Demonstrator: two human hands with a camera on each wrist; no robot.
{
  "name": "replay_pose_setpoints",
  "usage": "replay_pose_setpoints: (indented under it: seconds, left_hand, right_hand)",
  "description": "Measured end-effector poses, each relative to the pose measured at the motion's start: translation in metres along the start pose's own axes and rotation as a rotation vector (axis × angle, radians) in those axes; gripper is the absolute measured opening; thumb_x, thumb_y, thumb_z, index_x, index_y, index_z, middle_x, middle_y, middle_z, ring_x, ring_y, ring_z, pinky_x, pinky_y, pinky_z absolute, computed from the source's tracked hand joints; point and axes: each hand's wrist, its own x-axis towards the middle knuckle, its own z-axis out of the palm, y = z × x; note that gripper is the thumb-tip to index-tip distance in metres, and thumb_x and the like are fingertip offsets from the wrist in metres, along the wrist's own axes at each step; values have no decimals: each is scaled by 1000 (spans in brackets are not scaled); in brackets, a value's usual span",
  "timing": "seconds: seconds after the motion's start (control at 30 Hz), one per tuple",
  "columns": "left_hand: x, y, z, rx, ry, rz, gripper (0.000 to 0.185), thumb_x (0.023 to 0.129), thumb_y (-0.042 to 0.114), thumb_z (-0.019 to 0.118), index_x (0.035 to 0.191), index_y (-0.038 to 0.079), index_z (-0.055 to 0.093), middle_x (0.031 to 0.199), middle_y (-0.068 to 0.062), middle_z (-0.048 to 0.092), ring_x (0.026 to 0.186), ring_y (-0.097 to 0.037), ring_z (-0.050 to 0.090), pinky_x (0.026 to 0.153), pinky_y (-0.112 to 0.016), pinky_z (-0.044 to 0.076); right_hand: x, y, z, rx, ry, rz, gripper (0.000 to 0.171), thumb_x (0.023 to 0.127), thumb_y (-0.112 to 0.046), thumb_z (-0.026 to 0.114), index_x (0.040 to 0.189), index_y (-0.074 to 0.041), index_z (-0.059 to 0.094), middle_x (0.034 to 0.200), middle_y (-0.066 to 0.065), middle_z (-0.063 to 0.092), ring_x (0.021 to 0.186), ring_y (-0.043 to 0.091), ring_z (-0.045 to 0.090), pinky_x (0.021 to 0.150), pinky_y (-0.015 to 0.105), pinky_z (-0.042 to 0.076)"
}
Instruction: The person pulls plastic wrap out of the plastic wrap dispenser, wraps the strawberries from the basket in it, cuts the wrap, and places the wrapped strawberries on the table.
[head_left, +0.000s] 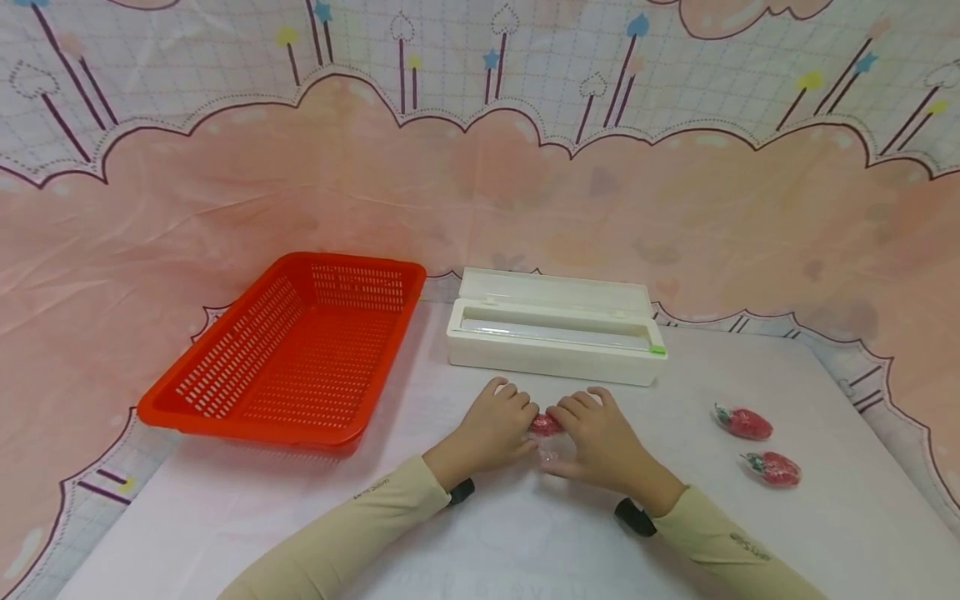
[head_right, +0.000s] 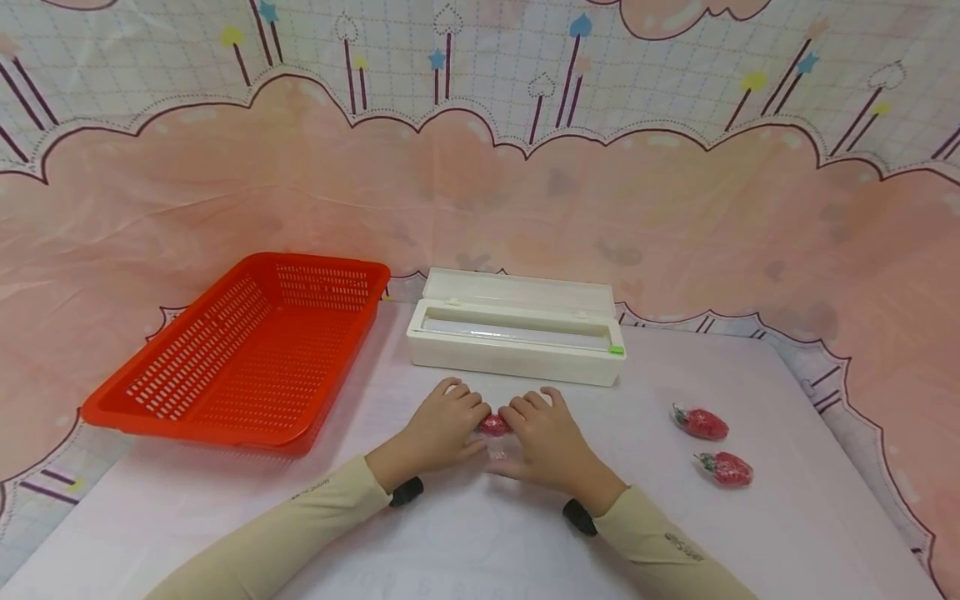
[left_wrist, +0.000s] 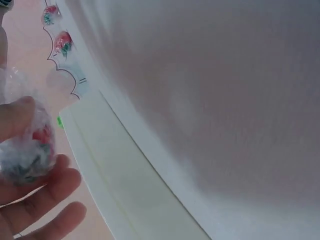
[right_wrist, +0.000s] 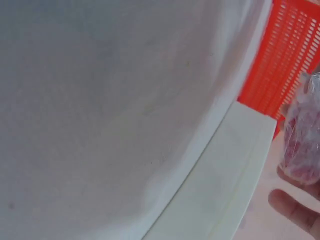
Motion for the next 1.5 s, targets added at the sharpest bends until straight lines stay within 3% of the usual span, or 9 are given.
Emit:
replay_pose_setpoints:
  seconds: [0.13, 0.33, 0.43, 0.7, 0.97, 1.1, 1.23, 1.4, 1.5]
  left_hand:
    - [0, 2, 1, 18, 18, 8, 40, 85, 53, 58, 99, 17, 62, 93, 5, 68, 90, -12, 61, 91, -33, 44]
    - [0, 1, 4, -112, -43, 19, 37, 89, 47, 56, 102, 12, 58, 90, 2, 68, 82, -13, 62, 72, -27, 47]
    - [-1, -1, 4, -114, -29, 53, 34, 89, 42, 58, 102, 11, 56, 86, 3, 68, 78, -12, 62, 69, -24, 45]
    - [-2, -3, 1, -36, 26, 80, 35, 88, 49, 57, 96, 15, 58, 81, 6, 67, 76, -11, 60, 71, -25, 44]
    - [-1, -3, 2, 52, 118, 104, 22, 87, 40, 61, 89, 18, 61, 78, 9, 68, 74, -10, 61, 79, -26, 45]
    - [1, 1, 0, -21, 20, 69, 33, 88, 50, 57, 93, 17, 61, 81, 8, 69, 79, -12, 62, 84, -29, 45]
    - [6, 5, -3, -143, -80, 36, 47, 89, 58, 49, 101, 14, 57, 88, 5, 69, 86, -13, 63, 85, -31, 45]
    - [10, 10, 0, -54, 43, 90, 38, 89, 51, 52, 94, 14, 57, 81, 6, 69, 79, -11, 64, 82, -29, 47]
    - [12, 13, 5, 31, 135, 116, 30, 89, 45, 57, 89, 15, 57, 73, 7, 66, 74, -10, 63, 82, -28, 47]
  right_hand:
    - [1, -2, -1, -32, 10, 18, 45, 67, -43, 80, 96, -10, 67, 88, 0, 66, 86, 18, 60, 83, 43, 45]
    - [-2, -2, -1, -45, 48, -14, 42, 67, -29, 83, 99, -7, 68, 88, 2, 67, 83, 18, 62, 77, 37, 47]
    - [-3, -1, -2, -49, 49, -30, 45, 69, -30, 80, 102, -3, 65, 91, 5, 67, 85, 19, 62, 76, 35, 48]
    - [-5, 4, -4, -157, -29, -74, 38, 74, -34, 73, 96, -6, 59, 85, 2, 66, 81, 17, 58, 79, 37, 45]
    - [-9, 11, -4, -130, 5, -109, 39, 71, -19, 79, 100, -4, 58, 86, 3, 65, 82, 18, 58, 82, 38, 45]
    - [-10, 13, -6, -146, 37, -126, 31, 72, -10, 75, 96, -5, 56, 83, 3, 65, 80, 19, 58, 82, 42, 46]
    - [-12, 14, -8, -161, 30, -127, 38, 69, -9, 78, 100, -4, 56, 86, 3, 65, 81, 19, 58, 83, 44, 46]
    - [-15, 16, -9, -114, -20, -102, 56, 67, -31, 83, 108, -4, 57, 91, 3, 65, 87, 20, 57, 87, 46, 45]
    - [-17, 17, -11, -83, -81, -79, 52, 70, -34, 80, 107, -5, 56, 90, 2, 64, 88, 19, 56, 89, 46, 44]
